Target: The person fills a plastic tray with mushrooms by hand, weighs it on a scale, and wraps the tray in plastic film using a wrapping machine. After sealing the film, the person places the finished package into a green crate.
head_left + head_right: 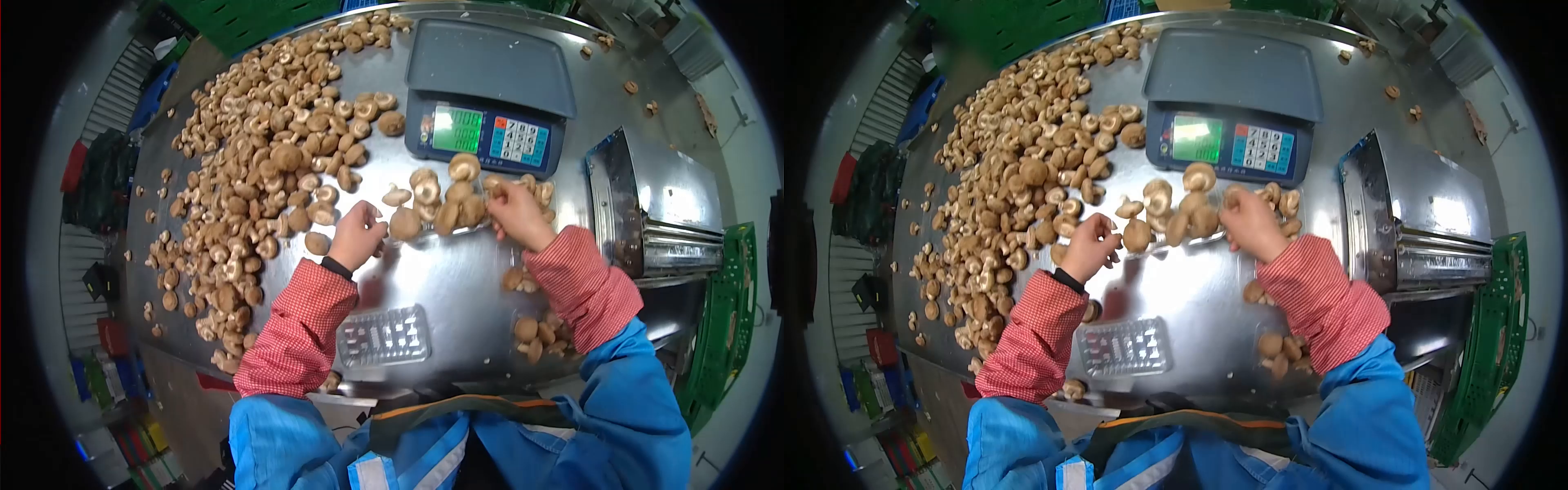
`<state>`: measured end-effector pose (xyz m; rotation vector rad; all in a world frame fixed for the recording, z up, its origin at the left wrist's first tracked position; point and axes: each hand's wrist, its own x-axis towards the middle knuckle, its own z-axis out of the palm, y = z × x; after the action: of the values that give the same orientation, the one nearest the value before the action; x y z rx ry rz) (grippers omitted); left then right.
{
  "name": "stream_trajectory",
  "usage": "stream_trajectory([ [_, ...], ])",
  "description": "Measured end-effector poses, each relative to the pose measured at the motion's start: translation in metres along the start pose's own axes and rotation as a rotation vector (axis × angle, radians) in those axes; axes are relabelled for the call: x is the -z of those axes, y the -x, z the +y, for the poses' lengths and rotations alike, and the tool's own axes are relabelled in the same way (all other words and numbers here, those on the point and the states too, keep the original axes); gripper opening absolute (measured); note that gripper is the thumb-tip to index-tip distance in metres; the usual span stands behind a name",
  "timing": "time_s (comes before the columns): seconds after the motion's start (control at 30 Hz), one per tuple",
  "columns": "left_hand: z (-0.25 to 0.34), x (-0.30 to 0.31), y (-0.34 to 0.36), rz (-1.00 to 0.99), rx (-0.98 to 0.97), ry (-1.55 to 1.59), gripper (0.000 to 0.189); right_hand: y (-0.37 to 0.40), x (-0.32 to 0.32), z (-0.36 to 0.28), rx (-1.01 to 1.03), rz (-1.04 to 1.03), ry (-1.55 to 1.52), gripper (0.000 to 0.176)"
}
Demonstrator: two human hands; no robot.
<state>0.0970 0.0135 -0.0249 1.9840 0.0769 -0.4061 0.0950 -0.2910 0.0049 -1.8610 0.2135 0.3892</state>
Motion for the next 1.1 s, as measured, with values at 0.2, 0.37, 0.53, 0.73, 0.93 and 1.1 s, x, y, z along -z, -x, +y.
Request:
stream_trajectory([
  [0.2,-0.069,-0.018,0.057,0.027,-0.004,-0.306,0.019,0.062,-0.062,0.046,-0.121,0.042,0.148,0.015],
  [0.37,-0.06,-0.024,0.095,-0.005,0.061,-0.456,0.025,0.091,-0.069,0.083,0.404,0.253,1.011,0.005],
  [0.53,-0.064,0.0,0.122,0.238,-0.008,0.063,0.024,0.166,-0.136,0.03,0.831,-0.202,0.726,0.005],
  [0.73,-0.101,0.04,0.172,0.446,0.035,0.192,0.019,0.168,-0.208,0.075,0.935,-0.544,0.827,0.01],
  [0.93,-0.13,0.046,0.207,0.475,0.136,0.296,0.017,0.159,-0.205,0.073,0.857,-0.607,0.673,0.01],
  [1.1,-0.132,0.046,0.216,0.462,0.168,0.388,0.017,0.159,-0.209,0.074,0.845,-0.527,0.699,0.011],
])
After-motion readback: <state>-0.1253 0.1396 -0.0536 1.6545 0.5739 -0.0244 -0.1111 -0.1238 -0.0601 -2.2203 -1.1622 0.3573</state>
